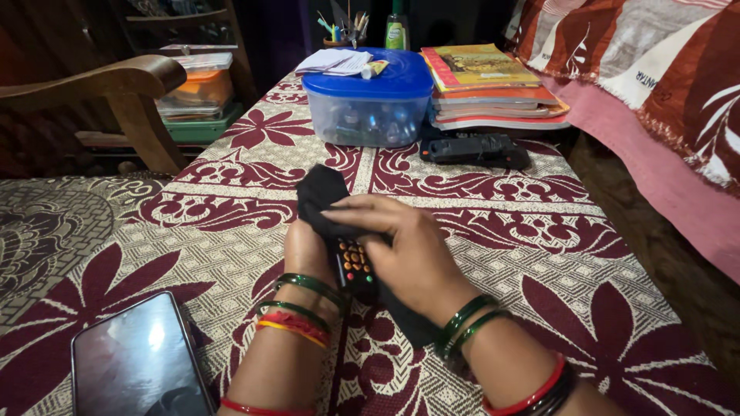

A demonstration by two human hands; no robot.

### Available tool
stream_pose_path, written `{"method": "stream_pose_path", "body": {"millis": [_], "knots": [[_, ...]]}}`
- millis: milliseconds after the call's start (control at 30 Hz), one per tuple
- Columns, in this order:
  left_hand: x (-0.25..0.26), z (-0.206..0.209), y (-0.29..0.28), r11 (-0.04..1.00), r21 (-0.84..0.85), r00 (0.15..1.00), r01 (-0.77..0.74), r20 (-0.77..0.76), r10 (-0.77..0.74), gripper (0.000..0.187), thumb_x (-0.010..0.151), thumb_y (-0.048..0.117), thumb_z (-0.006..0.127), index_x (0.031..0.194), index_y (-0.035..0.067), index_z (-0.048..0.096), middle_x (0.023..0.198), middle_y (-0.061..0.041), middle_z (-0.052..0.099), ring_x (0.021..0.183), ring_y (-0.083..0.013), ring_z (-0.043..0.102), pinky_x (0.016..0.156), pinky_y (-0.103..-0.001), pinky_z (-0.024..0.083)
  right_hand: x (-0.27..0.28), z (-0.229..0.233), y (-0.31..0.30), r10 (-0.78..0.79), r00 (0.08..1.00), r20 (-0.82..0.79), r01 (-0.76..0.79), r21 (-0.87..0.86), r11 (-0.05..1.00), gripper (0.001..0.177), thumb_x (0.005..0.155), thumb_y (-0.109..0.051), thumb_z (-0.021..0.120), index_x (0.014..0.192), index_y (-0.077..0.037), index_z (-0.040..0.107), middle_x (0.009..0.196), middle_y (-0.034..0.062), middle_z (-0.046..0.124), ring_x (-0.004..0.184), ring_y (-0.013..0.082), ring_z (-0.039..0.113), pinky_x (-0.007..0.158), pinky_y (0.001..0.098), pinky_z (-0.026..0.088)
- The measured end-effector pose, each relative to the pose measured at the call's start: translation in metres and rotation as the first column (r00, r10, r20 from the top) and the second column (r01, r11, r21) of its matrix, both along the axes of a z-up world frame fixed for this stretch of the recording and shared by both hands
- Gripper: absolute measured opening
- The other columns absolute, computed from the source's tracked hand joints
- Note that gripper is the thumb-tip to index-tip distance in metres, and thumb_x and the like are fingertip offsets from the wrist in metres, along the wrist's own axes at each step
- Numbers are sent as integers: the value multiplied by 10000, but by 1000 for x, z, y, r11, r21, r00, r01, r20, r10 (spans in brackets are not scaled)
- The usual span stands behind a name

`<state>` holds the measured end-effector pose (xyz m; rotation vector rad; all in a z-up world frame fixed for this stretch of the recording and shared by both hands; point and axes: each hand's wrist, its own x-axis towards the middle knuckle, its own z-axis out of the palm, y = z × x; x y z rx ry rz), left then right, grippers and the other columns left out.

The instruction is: The person wipes a table, a chair, and a bed using a dark cloth. The person moves a plastic container and a remote control to access the table surface, then wipes the chair armrest and backrest, and finally wipes the bedsheet.

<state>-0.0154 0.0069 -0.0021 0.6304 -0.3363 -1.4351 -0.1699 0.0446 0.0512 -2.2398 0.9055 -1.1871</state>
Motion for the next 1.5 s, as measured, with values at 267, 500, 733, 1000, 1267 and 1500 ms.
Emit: {"method": "stream_pose_path", "body": {"millis": [267, 500, 733, 1000, 1267, 1500], "knots": [[-1, 3, 0, 995, 99, 995, 12, 97, -22, 503, 1026, 493, 409, 1085, 73, 678, 885, -94, 713, 725, -229, 687, 666, -377, 589, -10, 4, -11, -94, 993, 68, 92, 35, 995, 428, 865, 33, 640, 1225, -170, 750, 1311, 77, 703, 1228, 216, 673, 1077, 323, 527], [-4, -6, -9, 987, 70, 978, 143, 140, -152, 377, 1029, 354, 432, 1091, 76, 680, 818, -69, 698, 655, -207, 679, 573, -344, 574, -2, 3, -9, 9, 998, 65, -7, -40, 999, 536, 853, 99, 549, 1321, -124, 686, 1395, 81, 683, 1328, 219, 635, 1145, 325, 454], [-11, 5, -3, 980, 142, 969, 143, 180, -168, 404, 1025, 367, 385, 1082, 90, 674, 791, -63, 715, 617, -197, 683, 547, -331, 568, -7, 0, -10, 1, 998, 59, 2, -51, 999, 630, 765, 164, 486, 1283, -115, 711, 1389, 82, 678, 1332, 219, 620, 1156, 322, 440], [-25, -7, -6, 884, 163, 836, 438, 286, -468, 464, 1042, 450, 430, 1058, 66, 690, 775, -79, 711, 569, -198, 666, 519, -324, 566, -23, 1, -22, -263, 952, 157, 261, 34, 965, 497, 885, 108, 536, 1277, -146, 704, 1387, 55, 678, 1315, 204, 644, 1110, 302, 491], [-13, 1, -10, 969, 245, 984, 31, 161, -73, 443, 1037, 443, 457, 1084, 59, 672, 835, -77, 723, 660, -230, 684, 612, -371, 577, -15, 5, -8, -177, 983, 48, 172, 95, 980, 466, 834, 80, 569, 1235, -96, 727, 1241, 152, 721, 1167, 266, 722, 1002, 335, 552], [-51, 14, -24, 955, 124, 959, -271, 121, 256, 423, 1031, 435, 445, 1341, 166, 547, 1146, 23, 717, 949, -158, 733, 807, -349, 604, -34, 14, -35, -383, 918, -101, 393, 110, 913, 306, 879, -91, 649, 1172, -74, 734, 1107, 198, 751, 1065, 352, 725, 940, 410, 556]]}}
